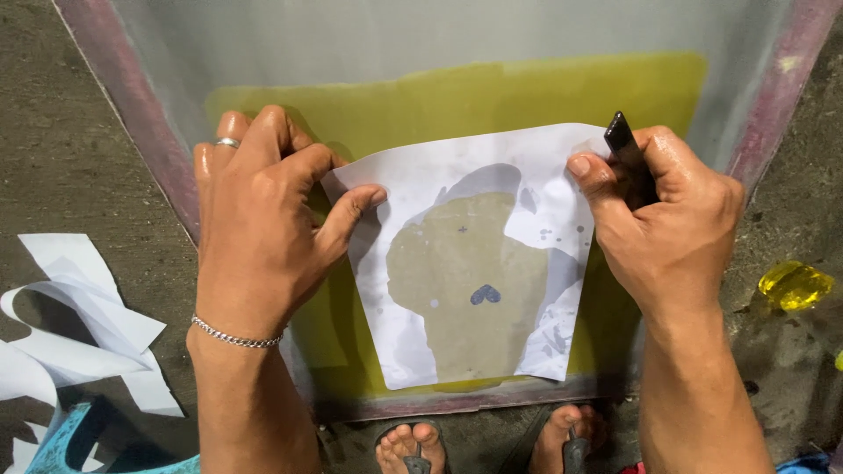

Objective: Applying a paper stencil to a screen printing frame using oil and a scraper to ensure it is flat and adhered.

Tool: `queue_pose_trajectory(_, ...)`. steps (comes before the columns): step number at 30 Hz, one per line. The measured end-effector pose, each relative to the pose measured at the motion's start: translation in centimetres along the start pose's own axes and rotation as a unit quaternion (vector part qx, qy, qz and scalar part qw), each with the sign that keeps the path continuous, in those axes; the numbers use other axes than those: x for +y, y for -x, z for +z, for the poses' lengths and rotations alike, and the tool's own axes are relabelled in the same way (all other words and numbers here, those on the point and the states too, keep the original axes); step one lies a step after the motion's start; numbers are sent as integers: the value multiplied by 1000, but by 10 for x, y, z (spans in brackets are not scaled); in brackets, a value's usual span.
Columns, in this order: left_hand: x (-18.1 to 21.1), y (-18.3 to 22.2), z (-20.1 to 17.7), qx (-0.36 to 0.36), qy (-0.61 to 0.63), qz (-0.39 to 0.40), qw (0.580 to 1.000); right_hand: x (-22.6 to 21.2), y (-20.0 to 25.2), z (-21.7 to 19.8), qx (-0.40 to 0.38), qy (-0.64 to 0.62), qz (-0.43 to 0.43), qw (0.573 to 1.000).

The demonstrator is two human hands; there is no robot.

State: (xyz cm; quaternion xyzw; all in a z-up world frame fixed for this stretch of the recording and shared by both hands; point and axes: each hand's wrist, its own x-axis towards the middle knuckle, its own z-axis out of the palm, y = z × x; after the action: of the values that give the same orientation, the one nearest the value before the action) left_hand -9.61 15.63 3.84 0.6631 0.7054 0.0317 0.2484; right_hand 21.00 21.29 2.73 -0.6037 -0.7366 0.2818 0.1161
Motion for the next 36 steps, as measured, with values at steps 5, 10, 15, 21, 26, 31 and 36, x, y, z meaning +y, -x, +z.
queue_pose_trajectory(5,-1,-1,1,11,-3,10,1000,3,0,1,1,7,0,1000)
queue_pose_trajectory(10,0,2,0,19,13,-1,1000,-1,2,-2,11,26,-6,1000)
queue_pose_trajectory(15,23,45,20,49,-13,-82,995,-5,22,-20,-57,-3,72,996)
queue_pose_trajectory(21,63,137,56,37,-1,-166,985,31,93,-26,-168,3,107,980)
queue_pose_trajectory(26,70,197,76,33,29,-187,981,45,148,-21,-219,-21,101,970)
queue_pose_trajectory(31,64,218,89,-13,56,-190,980,49,171,-12,-210,-4,139,968)
queue_pose_trajectory(36,62,220,93,-7,67,-187,980,44,166,-12,-204,5,143,969)
